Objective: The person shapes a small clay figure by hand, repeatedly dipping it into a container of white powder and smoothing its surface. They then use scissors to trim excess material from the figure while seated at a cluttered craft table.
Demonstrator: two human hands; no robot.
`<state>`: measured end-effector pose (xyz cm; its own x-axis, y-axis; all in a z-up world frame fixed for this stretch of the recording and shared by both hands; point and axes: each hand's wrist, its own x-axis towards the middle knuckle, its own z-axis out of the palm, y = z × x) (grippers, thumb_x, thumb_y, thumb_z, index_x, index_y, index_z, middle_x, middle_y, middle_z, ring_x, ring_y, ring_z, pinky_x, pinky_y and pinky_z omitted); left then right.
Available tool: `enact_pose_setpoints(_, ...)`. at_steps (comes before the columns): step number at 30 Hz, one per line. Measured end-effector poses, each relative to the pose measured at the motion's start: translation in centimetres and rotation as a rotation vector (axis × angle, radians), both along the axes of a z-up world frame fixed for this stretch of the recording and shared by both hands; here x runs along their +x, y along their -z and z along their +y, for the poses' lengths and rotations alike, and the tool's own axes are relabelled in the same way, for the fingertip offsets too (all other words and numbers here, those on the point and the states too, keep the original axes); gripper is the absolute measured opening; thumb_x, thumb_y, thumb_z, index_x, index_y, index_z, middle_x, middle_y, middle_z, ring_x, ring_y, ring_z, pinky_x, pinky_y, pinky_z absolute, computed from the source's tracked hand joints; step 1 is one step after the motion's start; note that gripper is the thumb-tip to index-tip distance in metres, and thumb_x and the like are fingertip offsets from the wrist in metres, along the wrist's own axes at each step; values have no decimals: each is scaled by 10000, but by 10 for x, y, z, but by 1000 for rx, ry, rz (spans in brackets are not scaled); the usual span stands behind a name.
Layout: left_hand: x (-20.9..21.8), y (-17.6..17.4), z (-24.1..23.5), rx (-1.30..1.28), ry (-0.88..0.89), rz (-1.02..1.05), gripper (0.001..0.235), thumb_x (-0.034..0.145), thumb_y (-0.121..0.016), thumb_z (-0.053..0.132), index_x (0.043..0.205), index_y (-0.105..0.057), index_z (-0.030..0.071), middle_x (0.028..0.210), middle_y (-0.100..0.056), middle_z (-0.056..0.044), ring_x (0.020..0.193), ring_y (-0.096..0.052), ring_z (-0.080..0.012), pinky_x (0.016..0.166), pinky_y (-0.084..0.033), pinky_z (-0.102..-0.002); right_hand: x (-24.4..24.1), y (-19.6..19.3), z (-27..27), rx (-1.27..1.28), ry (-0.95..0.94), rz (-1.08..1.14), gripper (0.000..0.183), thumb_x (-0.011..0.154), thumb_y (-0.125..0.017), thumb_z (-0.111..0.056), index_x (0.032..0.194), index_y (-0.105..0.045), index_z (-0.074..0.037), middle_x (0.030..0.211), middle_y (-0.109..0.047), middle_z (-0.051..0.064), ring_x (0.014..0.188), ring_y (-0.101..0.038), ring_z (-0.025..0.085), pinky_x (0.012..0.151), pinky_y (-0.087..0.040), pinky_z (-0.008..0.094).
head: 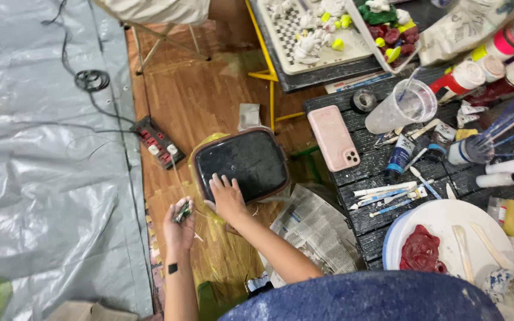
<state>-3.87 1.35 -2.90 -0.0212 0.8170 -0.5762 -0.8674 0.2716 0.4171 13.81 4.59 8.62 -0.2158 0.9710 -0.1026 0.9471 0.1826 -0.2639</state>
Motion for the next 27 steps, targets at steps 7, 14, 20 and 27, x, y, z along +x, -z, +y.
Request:
enact_pose_setpoints(7, 2, -9, 9, 19, -3, 9, 372, 1090, -433, 240, 1149, -610, -82, 1166, -695, -200, 1045, -695, -284, 968, -585, -375, -1, -13, -6, 61, -11, 14, 836, 819, -793, -357, 1530, -410, -143, 1607, -249, 261, 1502, -221, 420, 1185, -203, 609)
enact_pose_setpoints(14, -1, -7, 10, -17, 13, 32, 409, 1101, -422, 260, 1188, -622, -85, 1178, -699, -206, 1045, -689, -274, 956, -579, -358, 0, -12, 0, -53, -71, -123, 703, 861, -766, -388, 1461, -419, -269, 1628, -170, 234, 1506, -149, 403, 1111, -195, 713)
enact_pose_setpoints(20, 5, -17, 9, -20, 46, 65, 374, 1096, -419, 246, 1158, -610, -69, 1167, -694, -201, 1026, -701, -269, 918, -589, -349, -14, -15, 2, -197, 35, -94, 861, 844, -741, -279, 1623, -375, -273, 1637, -302, 222, 1432, -369, 358, 1220, -294, 607)
enact_pose_setpoints(27, 5, -29, 11, -20, 67, 75, 394, 1104, -382, 258, 1158, -598, -67, 1184, -683, -209, 1074, -684, -284, 968, -578, -362, -20, -31, -13, 328, -41, -85, 321, 835, -741, -258, 1093, -643, -93, 1565, -358, 246, 1421, -386, 432, 1063, -383, 625)
